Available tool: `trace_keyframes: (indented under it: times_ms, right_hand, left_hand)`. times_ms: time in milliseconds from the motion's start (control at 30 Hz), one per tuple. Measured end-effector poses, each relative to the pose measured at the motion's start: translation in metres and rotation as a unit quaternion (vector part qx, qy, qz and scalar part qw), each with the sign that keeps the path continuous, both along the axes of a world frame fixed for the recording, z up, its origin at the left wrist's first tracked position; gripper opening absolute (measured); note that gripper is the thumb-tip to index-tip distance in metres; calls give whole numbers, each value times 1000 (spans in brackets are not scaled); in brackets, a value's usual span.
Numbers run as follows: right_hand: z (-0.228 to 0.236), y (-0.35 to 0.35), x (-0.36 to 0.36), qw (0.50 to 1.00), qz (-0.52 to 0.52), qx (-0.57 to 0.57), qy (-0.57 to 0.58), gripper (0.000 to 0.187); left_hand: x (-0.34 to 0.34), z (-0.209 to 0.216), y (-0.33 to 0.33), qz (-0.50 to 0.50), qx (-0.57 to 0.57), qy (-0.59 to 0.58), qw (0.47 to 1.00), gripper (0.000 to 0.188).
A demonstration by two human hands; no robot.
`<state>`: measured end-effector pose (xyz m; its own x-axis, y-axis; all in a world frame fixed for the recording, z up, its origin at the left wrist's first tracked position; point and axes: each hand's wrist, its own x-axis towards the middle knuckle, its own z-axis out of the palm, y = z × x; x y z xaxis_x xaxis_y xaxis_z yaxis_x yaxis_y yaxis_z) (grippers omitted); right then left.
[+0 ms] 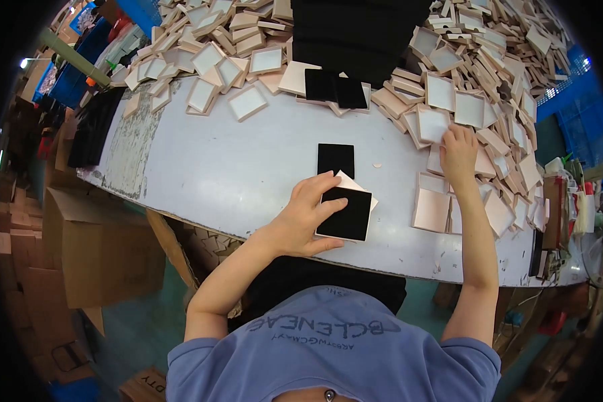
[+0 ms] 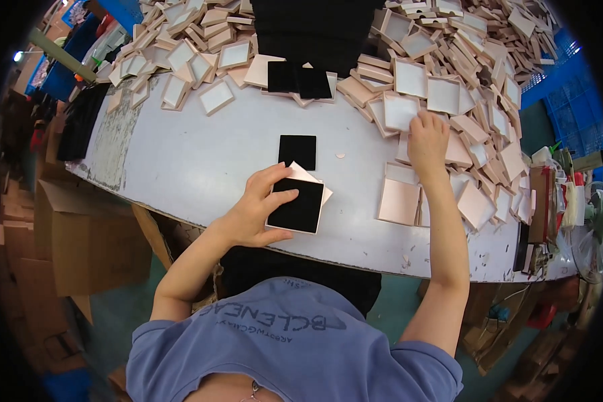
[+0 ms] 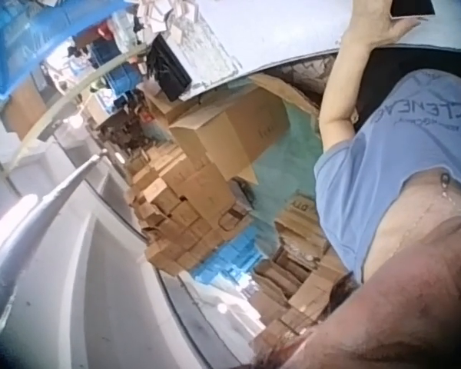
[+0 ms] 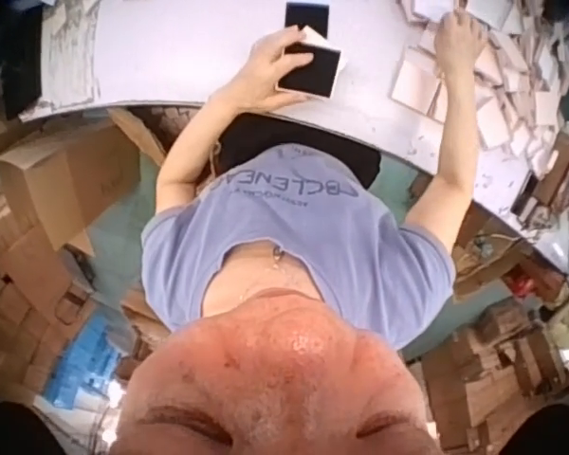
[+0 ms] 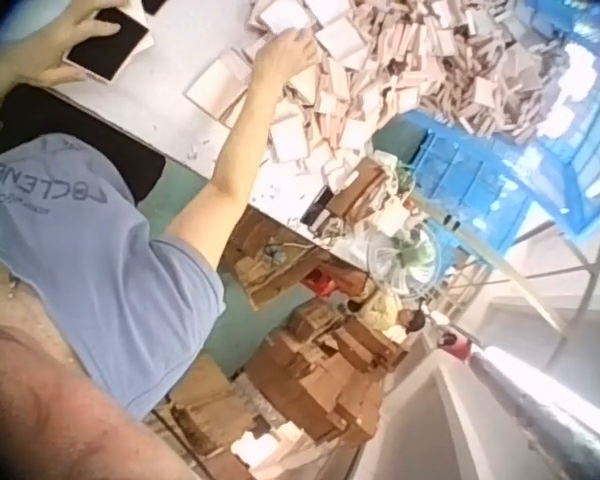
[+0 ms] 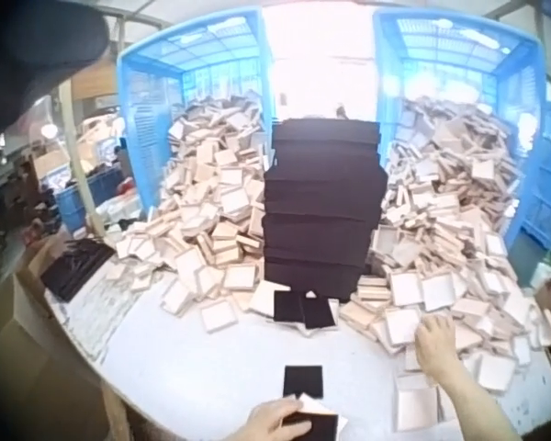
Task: Placing black velvet inserts into small jewelry boxes and assembling them at a warehouse workbench.
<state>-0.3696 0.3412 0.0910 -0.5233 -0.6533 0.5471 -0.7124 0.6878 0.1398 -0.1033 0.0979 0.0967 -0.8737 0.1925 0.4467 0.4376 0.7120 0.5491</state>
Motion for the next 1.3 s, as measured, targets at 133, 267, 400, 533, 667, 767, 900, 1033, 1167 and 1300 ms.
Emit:
trace_keyframes:
  times_ms: [133,267,400,533,667,767,900,1033,1167,1300]
  right_hand:
    - [17,-15,19,994,53,-67,-74,14]
    - [39,-16,22,804,87,-379,-449,18]
    - [27,-11,16,811,-44,-207,-546,25]
    - [19,-20,44,575,84,-404,-707,21]
    - [4,-54,86,613,57,-266,-741,20]
    - [7,-76,101,783,124,-177,-584,22]
    - [45,-90,132,902,226,-42,-366,23]
    - [58,-81,147,929,206,87,-295,37]
    - [64,-74,157,931,228,83,-275,61]
    - [66,-69,161,925,251,90,-270,79]
  left_hand:
    - [-1,0,-6,-24,-3,3,1000,58]
    - [-16,9,-15,-63,-36,24,997,56]
    - [-26,14,-20,-94,-21,30,995,55]
    - [-16,1,-13,-66,-1,58,996,54]
    - [-3,-6,-3,-33,102,8,994,86]
    - [-1,-9,0,-16,139,38,989,106]
    - [-3,-10,-2,-26,206,28,978,108]
    - [-2,-3,-2,-8,168,-14,986,104]
    - [0,0,1,1,128,-101,987,89]
    - [1,-1,2,-4,122,-113,986,91]
